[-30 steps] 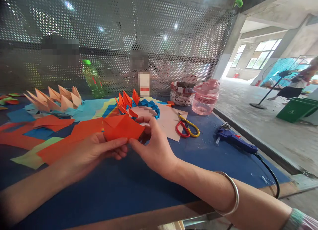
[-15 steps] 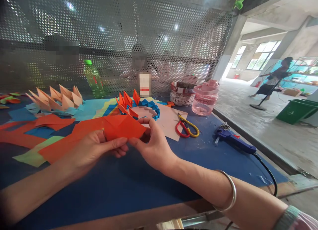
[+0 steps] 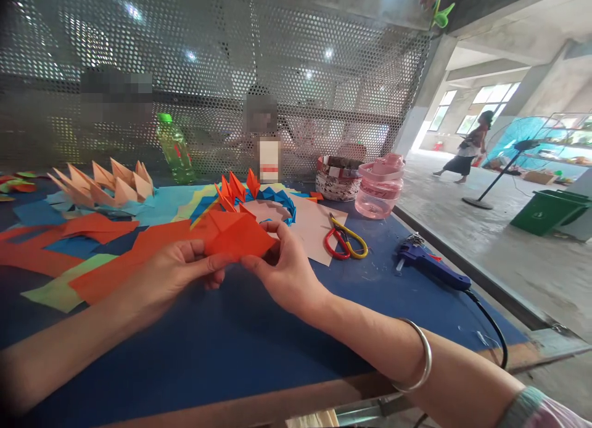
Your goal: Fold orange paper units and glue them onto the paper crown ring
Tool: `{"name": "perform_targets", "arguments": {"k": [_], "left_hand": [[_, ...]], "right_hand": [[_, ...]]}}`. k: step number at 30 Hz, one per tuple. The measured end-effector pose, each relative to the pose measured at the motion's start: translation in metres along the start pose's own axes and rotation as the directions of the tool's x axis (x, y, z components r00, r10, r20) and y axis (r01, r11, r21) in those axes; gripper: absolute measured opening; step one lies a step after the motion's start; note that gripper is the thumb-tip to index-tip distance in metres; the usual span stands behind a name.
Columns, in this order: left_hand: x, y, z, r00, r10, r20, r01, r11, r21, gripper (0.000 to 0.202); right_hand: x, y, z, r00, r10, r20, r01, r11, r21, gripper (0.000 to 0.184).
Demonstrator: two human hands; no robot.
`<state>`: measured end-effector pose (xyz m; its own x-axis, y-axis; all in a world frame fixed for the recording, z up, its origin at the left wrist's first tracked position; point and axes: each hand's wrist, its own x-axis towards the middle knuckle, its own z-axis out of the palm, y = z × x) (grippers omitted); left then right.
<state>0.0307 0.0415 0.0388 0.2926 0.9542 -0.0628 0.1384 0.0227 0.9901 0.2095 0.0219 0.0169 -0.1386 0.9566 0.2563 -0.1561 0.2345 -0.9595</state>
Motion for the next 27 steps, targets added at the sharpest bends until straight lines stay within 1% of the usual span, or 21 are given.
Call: {"name": "perform_targets", "arguments": {"k": [5,9,13,15,19,23,27], "left_hand": [[0.0017,-0.0013,-0.001,0.999,0.045,0.03,-0.046,0.998,0.033,0.032],[0.0028,-0.0004,-0.0039,0.999,0.028,0.029,-0.029,0.999,0.045,0.033],[0.0031,0.003,-0.0076,0.998,0.014,0.061,-0.017,0.998,0.054,0.035],[0.0029,0.0046,-0.0085,0.999,0.009,0.051,-0.012,0.998,0.068,0.035],[0.0037,0.0043,-0.0084,1.0,-0.005,-0.009,0.005,0.997,0.078,0.031],[0.0071,0.0001,-0.0086,0.999,0.03,0.012,-0.031,0.997,0.074,0.031],[0.0099,-0.0014,-0.0084,0.998,0.056,0.01,-0.057,0.997,0.053,0.035]], "right_hand": [[0.0008,-0.0013,-0.0012,1.0,-0.001,-0.006,0.001,1.0,-0.025,0.049],[-0.0007,-0.0037,0.0016,1.0,0.013,0.022,-0.013,1.0,0.01,0.045],[-0.0011,-0.0052,0.0023,1.0,0.008,0.026,-0.009,1.0,0.02,0.045],[-0.0005,-0.0059,0.0009,1.0,0.001,0.011,-0.001,1.0,0.003,0.045],[0.0006,-0.006,-0.0021,1.0,0.024,-0.018,-0.024,0.998,-0.05,0.044],[0.0008,-0.0034,-0.0029,0.999,0.033,-0.007,-0.033,0.999,-0.03,0.044],[0.0009,-0.0022,-0.0034,0.997,0.067,-0.028,-0.068,0.996,-0.06,0.043]]}}
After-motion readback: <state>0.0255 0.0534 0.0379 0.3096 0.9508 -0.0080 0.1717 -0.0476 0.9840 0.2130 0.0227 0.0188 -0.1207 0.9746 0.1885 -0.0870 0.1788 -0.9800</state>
